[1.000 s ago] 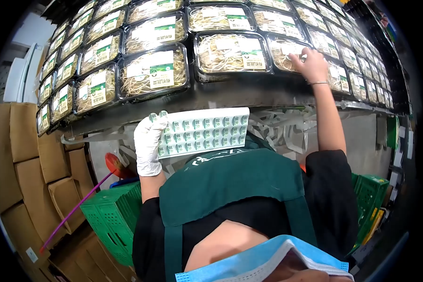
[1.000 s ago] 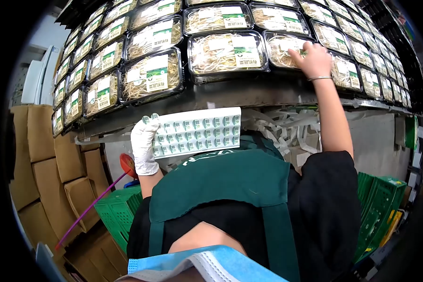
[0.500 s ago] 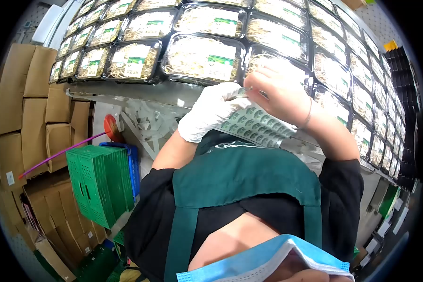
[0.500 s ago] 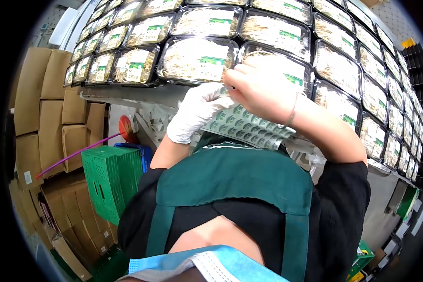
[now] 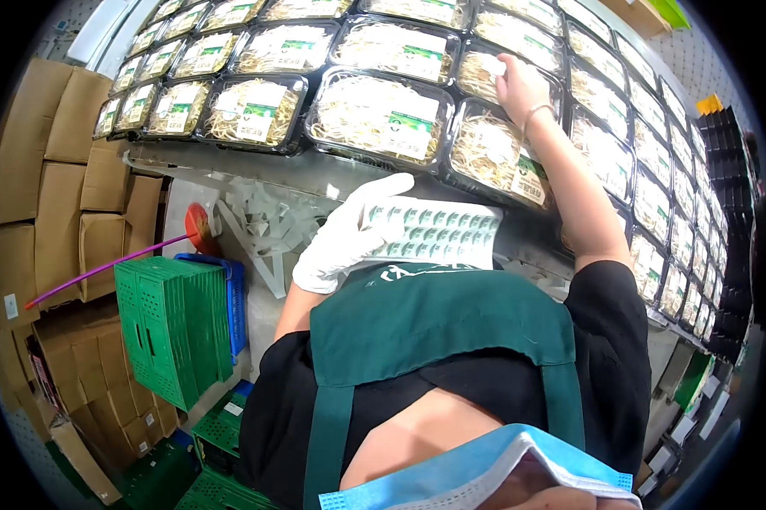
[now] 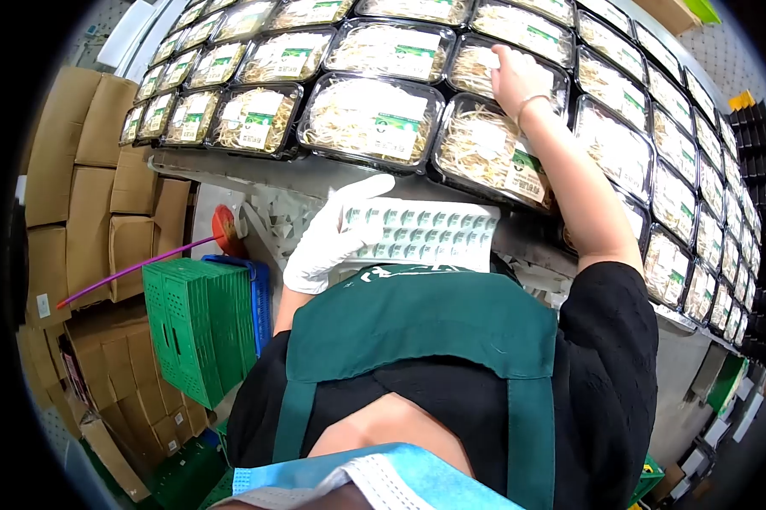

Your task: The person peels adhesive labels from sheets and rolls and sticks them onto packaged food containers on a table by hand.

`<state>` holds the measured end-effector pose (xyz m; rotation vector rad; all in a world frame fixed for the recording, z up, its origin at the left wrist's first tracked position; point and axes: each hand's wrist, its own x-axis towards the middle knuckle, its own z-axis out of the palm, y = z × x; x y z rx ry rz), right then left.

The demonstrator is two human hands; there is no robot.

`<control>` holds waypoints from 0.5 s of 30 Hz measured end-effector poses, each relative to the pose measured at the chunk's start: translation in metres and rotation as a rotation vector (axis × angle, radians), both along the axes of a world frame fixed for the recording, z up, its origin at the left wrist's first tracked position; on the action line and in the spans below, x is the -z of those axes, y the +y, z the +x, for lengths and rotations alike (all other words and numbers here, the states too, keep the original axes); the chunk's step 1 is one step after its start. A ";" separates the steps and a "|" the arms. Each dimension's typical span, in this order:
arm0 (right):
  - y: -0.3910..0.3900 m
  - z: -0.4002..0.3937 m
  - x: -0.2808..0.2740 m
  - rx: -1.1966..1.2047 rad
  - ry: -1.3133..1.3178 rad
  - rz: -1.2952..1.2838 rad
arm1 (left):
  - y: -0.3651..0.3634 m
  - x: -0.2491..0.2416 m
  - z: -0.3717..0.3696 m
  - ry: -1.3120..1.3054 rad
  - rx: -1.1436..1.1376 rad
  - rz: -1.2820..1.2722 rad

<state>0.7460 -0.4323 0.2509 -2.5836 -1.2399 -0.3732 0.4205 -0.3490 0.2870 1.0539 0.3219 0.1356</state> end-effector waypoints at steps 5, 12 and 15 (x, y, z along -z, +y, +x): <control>-0.012 0.048 -0.026 0.368 -0.163 -0.213 | 0.024 0.011 -0.015 0.086 -0.053 0.051; 0.054 0.112 -0.014 0.382 0.151 -0.171 | 0.050 -0.003 -0.033 0.163 -0.195 0.148; 0.046 0.092 -0.035 0.592 -0.098 -0.334 | 0.060 0.017 -0.054 0.123 -0.432 0.026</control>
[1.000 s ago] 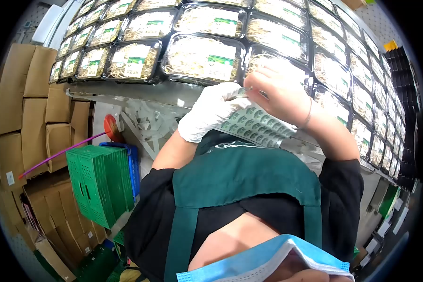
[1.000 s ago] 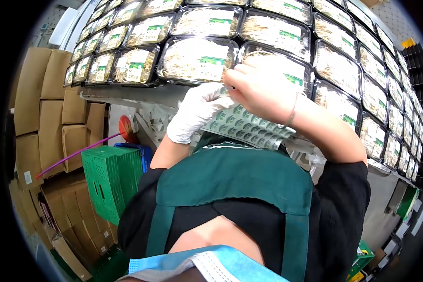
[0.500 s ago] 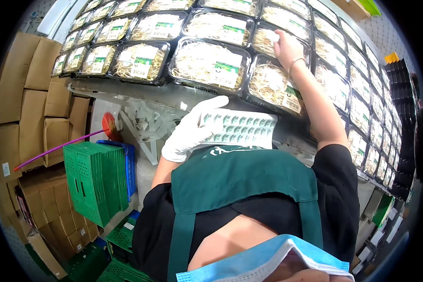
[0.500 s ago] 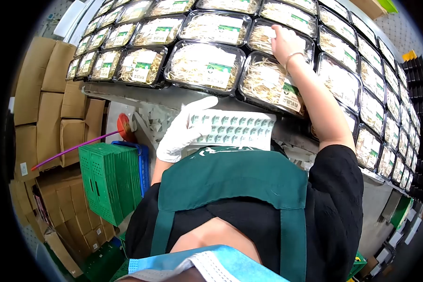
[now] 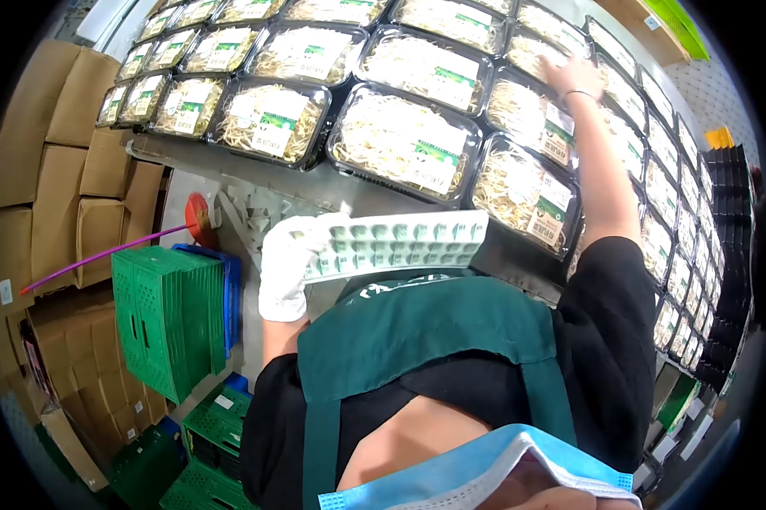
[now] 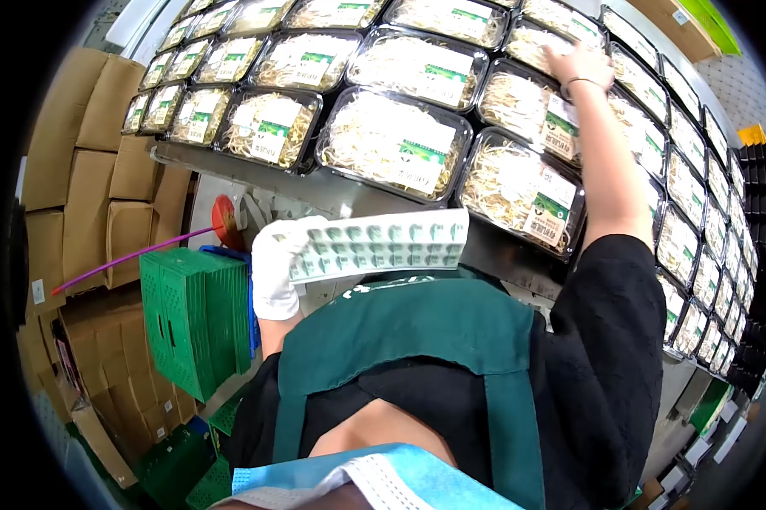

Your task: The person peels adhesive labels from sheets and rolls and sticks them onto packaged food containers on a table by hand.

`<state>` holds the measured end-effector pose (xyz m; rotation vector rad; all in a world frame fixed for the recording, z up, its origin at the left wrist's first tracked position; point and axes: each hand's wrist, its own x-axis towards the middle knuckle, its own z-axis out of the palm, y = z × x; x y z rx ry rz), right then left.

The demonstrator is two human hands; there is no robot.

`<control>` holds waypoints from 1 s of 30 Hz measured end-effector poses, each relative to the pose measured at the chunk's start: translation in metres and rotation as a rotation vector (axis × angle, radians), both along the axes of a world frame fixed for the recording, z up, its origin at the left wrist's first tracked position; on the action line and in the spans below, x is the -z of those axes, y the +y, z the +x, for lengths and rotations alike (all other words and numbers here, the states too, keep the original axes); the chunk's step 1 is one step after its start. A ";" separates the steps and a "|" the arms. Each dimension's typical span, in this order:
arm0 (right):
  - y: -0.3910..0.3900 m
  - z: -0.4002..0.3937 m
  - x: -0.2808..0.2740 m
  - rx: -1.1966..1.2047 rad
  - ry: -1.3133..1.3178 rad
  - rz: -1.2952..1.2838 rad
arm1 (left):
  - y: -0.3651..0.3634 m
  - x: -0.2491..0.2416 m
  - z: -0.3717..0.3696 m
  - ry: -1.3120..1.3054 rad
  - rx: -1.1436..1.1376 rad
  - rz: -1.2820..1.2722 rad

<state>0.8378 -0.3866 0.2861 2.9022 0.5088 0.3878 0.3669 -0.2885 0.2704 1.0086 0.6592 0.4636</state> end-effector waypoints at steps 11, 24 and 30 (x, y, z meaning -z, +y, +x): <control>-0.062 -0.220 -0.062 -0.928 0.843 0.801 | 0.012 -0.012 0.024 -0.073 -0.226 0.206; -0.093 -0.237 -0.036 -0.583 0.970 1.232 | -0.011 -0.022 0.055 -0.200 0.059 0.149; -0.105 -0.236 -0.024 -0.458 1.334 1.500 | -0.009 -0.024 0.054 -0.085 0.042 0.342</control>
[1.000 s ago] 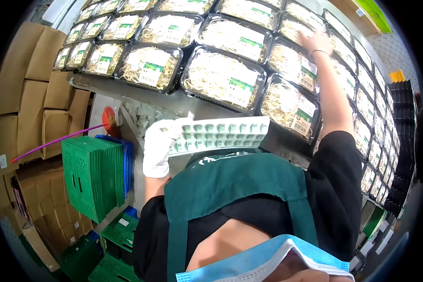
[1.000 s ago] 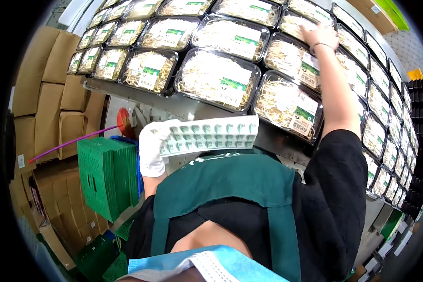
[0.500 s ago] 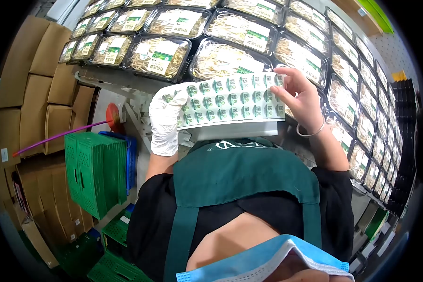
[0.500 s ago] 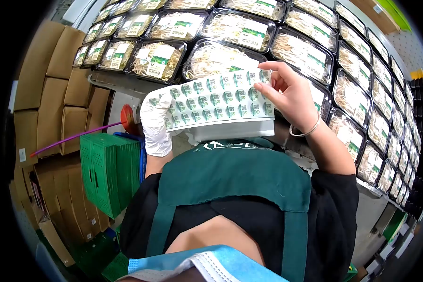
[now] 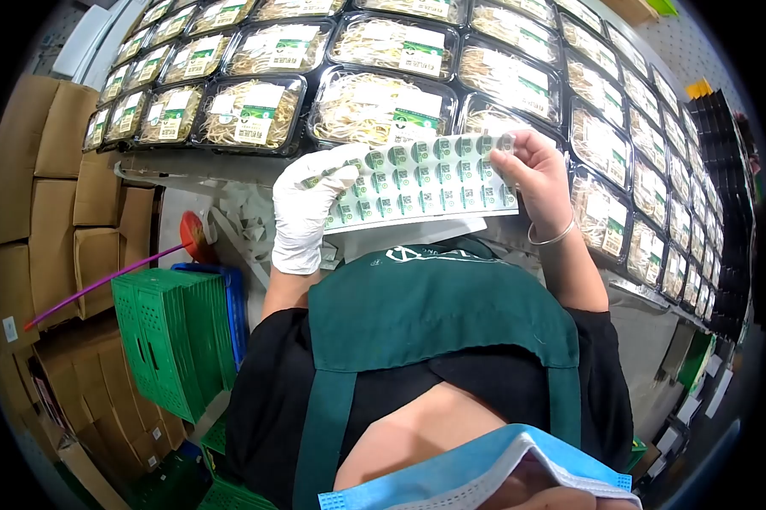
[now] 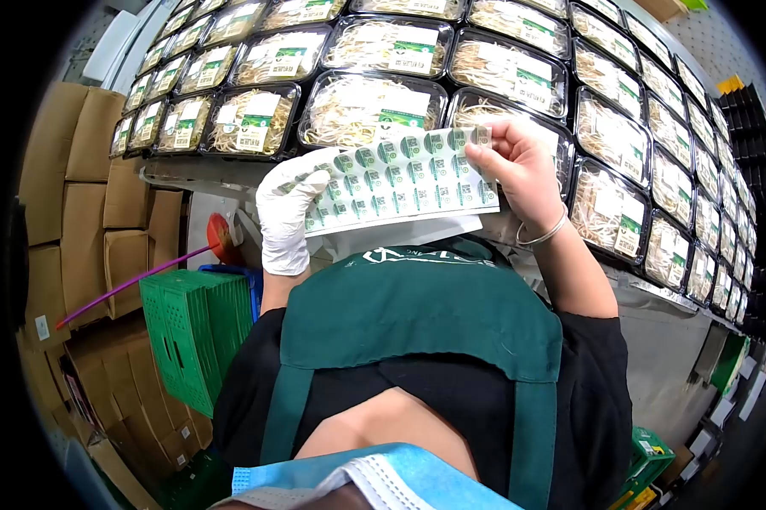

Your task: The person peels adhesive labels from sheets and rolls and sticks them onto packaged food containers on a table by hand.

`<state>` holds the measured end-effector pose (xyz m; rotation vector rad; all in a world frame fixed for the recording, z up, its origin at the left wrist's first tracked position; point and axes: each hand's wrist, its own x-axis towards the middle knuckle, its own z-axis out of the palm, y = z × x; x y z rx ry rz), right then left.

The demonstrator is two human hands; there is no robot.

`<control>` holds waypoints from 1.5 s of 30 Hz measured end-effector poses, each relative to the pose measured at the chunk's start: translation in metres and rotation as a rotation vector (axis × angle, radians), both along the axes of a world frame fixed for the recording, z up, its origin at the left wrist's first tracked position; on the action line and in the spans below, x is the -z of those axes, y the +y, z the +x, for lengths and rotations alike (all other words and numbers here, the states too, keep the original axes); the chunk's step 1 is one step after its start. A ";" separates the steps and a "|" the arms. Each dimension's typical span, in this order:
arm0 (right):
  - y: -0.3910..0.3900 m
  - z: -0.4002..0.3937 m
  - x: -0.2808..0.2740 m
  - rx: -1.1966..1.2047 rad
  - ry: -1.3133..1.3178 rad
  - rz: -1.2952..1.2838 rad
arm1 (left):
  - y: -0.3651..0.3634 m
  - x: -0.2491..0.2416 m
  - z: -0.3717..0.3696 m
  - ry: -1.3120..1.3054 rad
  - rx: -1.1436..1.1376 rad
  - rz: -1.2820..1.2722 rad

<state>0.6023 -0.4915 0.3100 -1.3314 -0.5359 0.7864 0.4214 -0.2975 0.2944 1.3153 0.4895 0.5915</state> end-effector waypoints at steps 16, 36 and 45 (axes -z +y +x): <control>0.029 0.013 -0.047 -0.274 -1.618 -0.182 | 0.011 -0.014 0.007 0.181 -0.019 -0.057; 0.128 0.322 0.007 0.410 -0.857 -0.571 | 0.028 0.040 0.003 0.210 -0.306 -0.393; 0.140 0.367 0.017 0.364 -1.371 -1.414 | -0.010 -0.005 0.011 0.262 -0.540 -0.351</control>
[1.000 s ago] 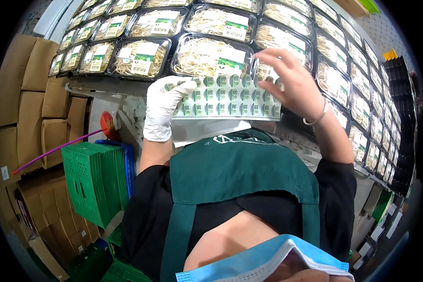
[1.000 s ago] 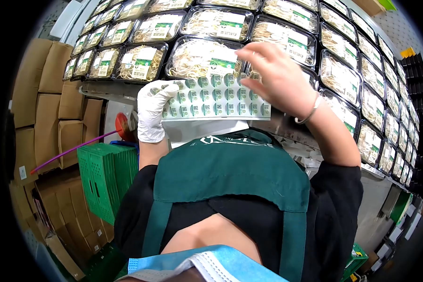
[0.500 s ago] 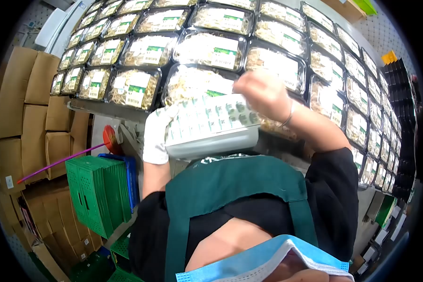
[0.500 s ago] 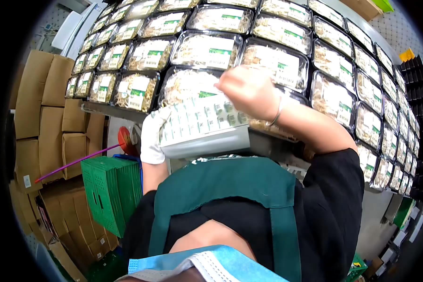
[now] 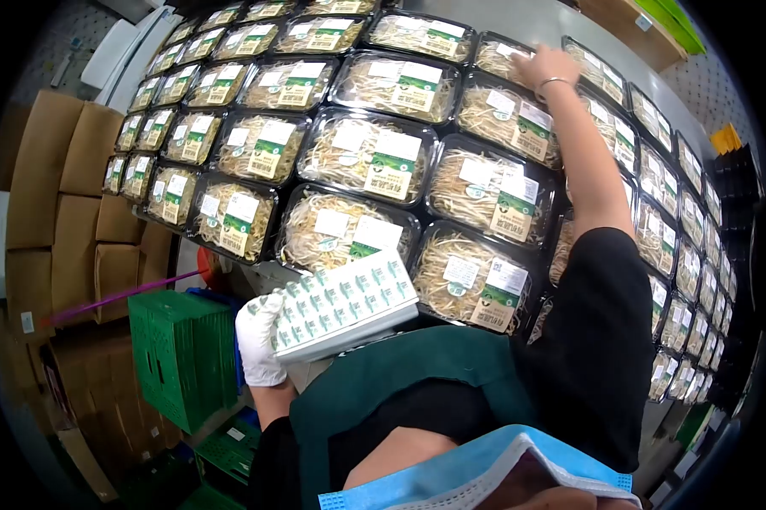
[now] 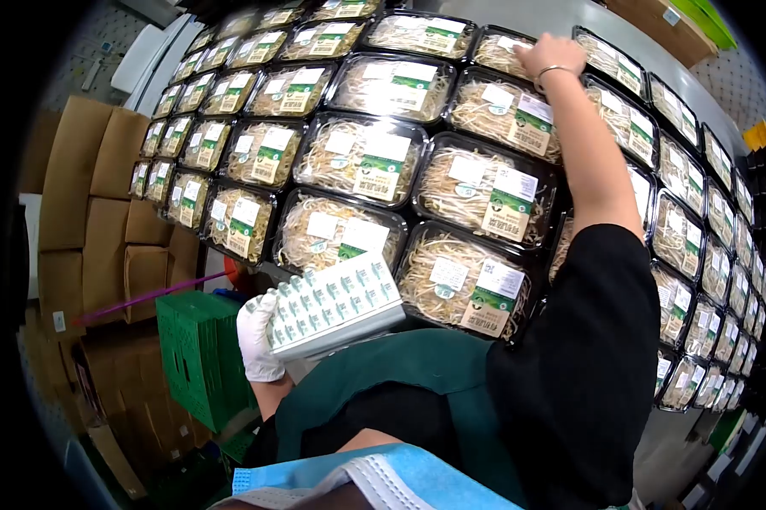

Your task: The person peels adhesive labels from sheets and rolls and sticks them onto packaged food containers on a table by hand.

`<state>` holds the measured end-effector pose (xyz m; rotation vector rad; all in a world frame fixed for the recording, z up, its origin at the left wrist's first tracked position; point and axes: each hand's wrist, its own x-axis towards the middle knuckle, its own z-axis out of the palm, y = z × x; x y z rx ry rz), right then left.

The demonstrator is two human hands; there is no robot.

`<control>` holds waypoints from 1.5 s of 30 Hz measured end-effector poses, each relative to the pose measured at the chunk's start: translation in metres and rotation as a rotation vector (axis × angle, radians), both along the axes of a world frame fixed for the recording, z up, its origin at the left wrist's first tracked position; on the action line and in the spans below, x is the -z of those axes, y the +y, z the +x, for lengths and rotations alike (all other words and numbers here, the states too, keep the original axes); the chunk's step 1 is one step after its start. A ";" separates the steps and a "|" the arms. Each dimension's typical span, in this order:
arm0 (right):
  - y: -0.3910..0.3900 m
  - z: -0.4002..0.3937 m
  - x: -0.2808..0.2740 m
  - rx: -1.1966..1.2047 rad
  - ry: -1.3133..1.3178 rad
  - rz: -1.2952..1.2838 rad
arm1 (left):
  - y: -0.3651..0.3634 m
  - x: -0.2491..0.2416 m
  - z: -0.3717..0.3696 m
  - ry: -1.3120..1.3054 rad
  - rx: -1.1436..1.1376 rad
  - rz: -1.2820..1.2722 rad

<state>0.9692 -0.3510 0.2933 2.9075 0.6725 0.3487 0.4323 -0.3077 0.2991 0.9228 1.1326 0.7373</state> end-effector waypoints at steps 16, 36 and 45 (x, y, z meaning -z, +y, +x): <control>-0.108 0.154 0.005 0.365 0.049 0.100 | -0.026 -0.021 -0.010 0.169 -0.078 0.129; -0.222 0.045 0.011 0.201 0.039 0.108 | -0.028 -0.013 -0.060 -0.052 0.038 0.179; -0.218 -0.078 0.014 -0.323 0.453 0.737 | -0.041 -0.011 -0.033 -0.055 0.172 0.181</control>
